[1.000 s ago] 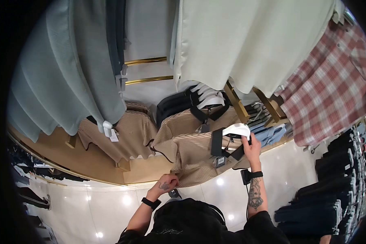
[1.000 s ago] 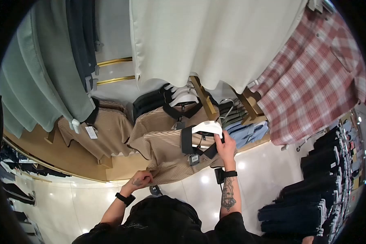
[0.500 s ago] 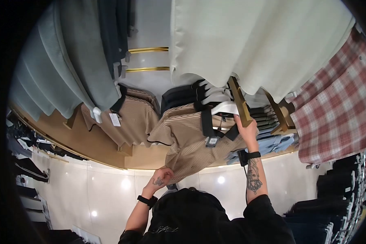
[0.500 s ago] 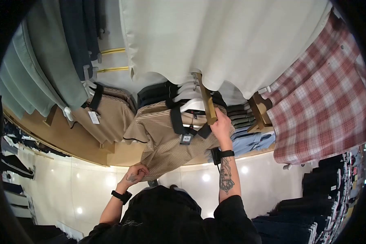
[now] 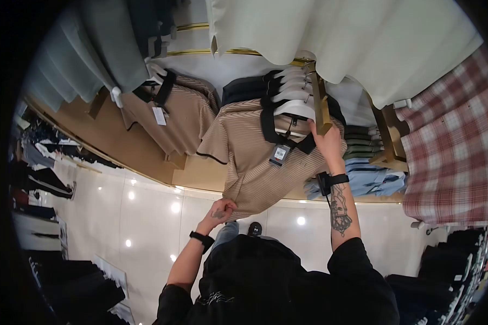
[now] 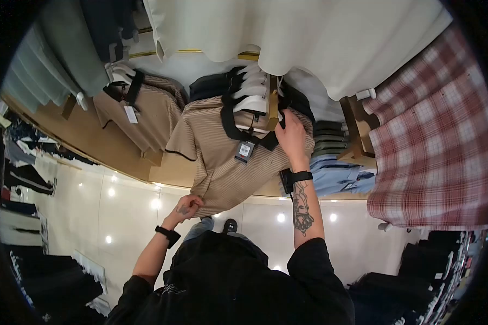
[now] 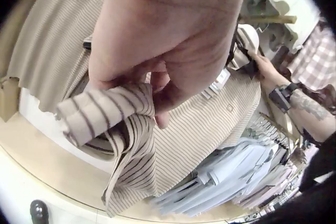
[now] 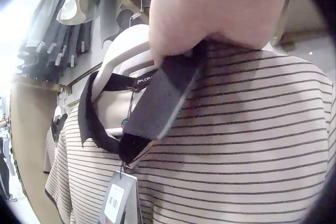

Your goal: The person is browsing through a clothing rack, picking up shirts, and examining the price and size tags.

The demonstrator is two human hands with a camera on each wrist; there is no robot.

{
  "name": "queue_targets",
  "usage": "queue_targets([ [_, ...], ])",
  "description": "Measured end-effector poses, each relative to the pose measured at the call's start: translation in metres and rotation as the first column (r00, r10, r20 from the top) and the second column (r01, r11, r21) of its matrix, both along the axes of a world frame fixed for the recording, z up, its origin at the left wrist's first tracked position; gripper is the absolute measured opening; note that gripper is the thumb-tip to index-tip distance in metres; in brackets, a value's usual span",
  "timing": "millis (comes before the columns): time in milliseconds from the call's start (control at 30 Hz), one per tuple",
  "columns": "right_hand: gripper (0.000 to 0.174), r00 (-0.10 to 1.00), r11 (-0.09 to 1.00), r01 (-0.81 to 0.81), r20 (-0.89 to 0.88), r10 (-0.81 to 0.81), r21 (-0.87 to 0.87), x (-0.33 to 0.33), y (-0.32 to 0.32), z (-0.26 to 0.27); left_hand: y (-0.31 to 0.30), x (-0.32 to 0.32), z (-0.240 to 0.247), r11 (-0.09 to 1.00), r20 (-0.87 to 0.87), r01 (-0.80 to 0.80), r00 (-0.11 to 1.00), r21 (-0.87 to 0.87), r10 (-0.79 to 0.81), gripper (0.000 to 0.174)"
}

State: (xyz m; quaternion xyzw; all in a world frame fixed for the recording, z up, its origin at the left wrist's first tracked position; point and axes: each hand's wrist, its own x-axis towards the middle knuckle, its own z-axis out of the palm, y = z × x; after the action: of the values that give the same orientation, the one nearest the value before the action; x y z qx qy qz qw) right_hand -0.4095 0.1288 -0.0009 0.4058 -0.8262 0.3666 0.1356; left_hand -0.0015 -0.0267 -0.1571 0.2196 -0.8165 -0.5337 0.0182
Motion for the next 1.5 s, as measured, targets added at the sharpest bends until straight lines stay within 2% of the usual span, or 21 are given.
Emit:
queue_targets([
  [100, 0.041, 1.000, 1.000, -0.004, 0.016, 0.004, 0.011, -0.001, -0.003, 0.001, 0.009, -0.018, -0.033, 0.999, -0.042, 0.028, 0.999, -0.032, -0.029, 0.018],
  [133, 0.042, 1.000, 1.000, -0.004, 0.030, 0.004, 0.013, -0.001, -0.004, 0.003, 0.012, -0.026, -0.041, 0.999, 0.003, 0.032, 0.999, -0.032, -0.032, 0.019],
  [233, 0.044, 1.000, 1.000, -0.001, 0.007, 0.000, 0.025, 0.003, -0.003, 0.003, 0.024, -0.045, -0.059, 0.999, -0.020, 0.026, 0.999, 0.027, -0.026, 0.018],
  [267, 0.044, 1.000, 1.000, 0.004, -0.014, -0.003, 0.024, 0.003, -0.003, 0.003, 0.025, -0.050, -0.064, 0.998, -0.106, 0.047, 0.993, 0.038, -0.043, 0.017],
  [367, 0.047, 1.000, 0.997, -0.017, -0.025, 0.015, -0.075, 0.020, 0.003, 0.012, 0.029, -0.063, -0.052, 0.995, 0.027, 0.075, 0.997, 0.060, -0.076, 0.017],
  [467, 0.046, 0.999, 0.993, -0.007, -0.040, 0.002, -0.122, 0.034, 0.009, 0.023, 0.031, -0.076, -0.063, 0.997, 0.026, 0.063, 0.998, 0.054, -0.065, 0.017],
  [567, 0.046, 0.997, 0.986, 0.033, -0.069, -0.045, -0.166, 0.054, 0.022, 0.012, 0.037, -0.076, -0.067, 0.926, 0.110, -0.043, 0.994, 0.375, 0.001, 0.018],
  [633, 0.039, 0.992, 0.977, 0.015, -0.117, -0.040, -0.212, 0.073, 0.028, 0.008, 0.037, -0.076, -0.063, 0.917, 0.156, -0.102, 0.987, 0.385, 0.044, 0.018],
  [667, 0.034, 0.999, 0.974, 0.018, -0.037, -0.027, -0.228, 0.084, 0.032, 0.003, 0.034, -0.070, -0.068, 0.886, 0.071, -0.082, 0.996, 0.457, 0.056, 0.017],
  [767, 0.029, 0.995, 0.968, -0.096, 0.009, 0.101, -0.230, 0.114, 0.038, -0.028, 0.023, -0.060, -0.026, 0.855, 0.192, -0.216, 0.971, 0.472, 0.139, 0.017],
  [800, 0.027, 0.990, 0.971, -0.134, 0.011, 0.139, -0.197, 0.126, 0.037, -0.037, 0.016, -0.048, -0.020, 0.832, 0.131, -0.202, 0.979, 0.516, 0.157, 0.020],
  [900, 0.023, 0.965, 0.963, -0.231, 0.097, 0.245, -0.137, 0.156, 0.035, -0.073, -0.010, -0.011, -0.015, 0.847, 0.032, -0.227, 0.970, 0.481, 0.242, 0.017],
  [933, 0.020, 0.950, 0.954, -0.273, 0.118, 0.288, -0.127, 0.165, 0.034, -0.079, -0.019, -0.004, 0.007, 0.844, 0.122, -0.325, 0.945, 0.426, 0.302, 0.018],
  [967, 0.017, 0.935, 0.942, -0.313, 0.136, 0.328, -0.120, 0.174, 0.032, -0.083, -0.027, 0.003, 0.037, 0.822, 0.122, -0.395, 0.917, 0.410, 0.379, 0.029],
  [1067, 0.012, 0.900, 0.915, -0.387, 0.168, 0.402, -0.116, 0.192, 0.022, -0.086, -0.082, 0.032, 0.036, 0.832, -0.097, -0.374, 0.889, 0.409, 0.447, 0.025],
  [1133, 0.010, 0.881, 0.905, -0.409, 0.209, 0.425, -0.116, 0.200, 0.015, -0.087, -0.120, 0.035, 0.055, 0.803, -0.149, -0.468, 0.823, 0.370, 0.548, 0.018],
  [1200, 0.010, 0.861, 0.905, -0.411, 0.279, 0.426, -0.113, 0.207, 0.007, -0.086, -0.160, 0.030, 0.077, 0.770, -0.251, -0.497, 0.748, 0.401, 0.614, 0.016],
  [1300, 0.009, 0.857, 0.905, -0.416, 0.296, 0.422, -0.084, 0.217, -0.013, -0.077, -0.213, 0.009, 0.121, 0.706, -0.312, -0.474, 0.665, 0.526, 0.679, 0.023],
  [1500, 0.009, 0.846, 0.907, -0.410, 0.333, 0.416, -0.093, 0.248, -0.076, -0.067, -0.329, -0.042, 0.162, 0.671, -0.462, -0.323, 0.528, 0.667, 0.713, 0.041],
])
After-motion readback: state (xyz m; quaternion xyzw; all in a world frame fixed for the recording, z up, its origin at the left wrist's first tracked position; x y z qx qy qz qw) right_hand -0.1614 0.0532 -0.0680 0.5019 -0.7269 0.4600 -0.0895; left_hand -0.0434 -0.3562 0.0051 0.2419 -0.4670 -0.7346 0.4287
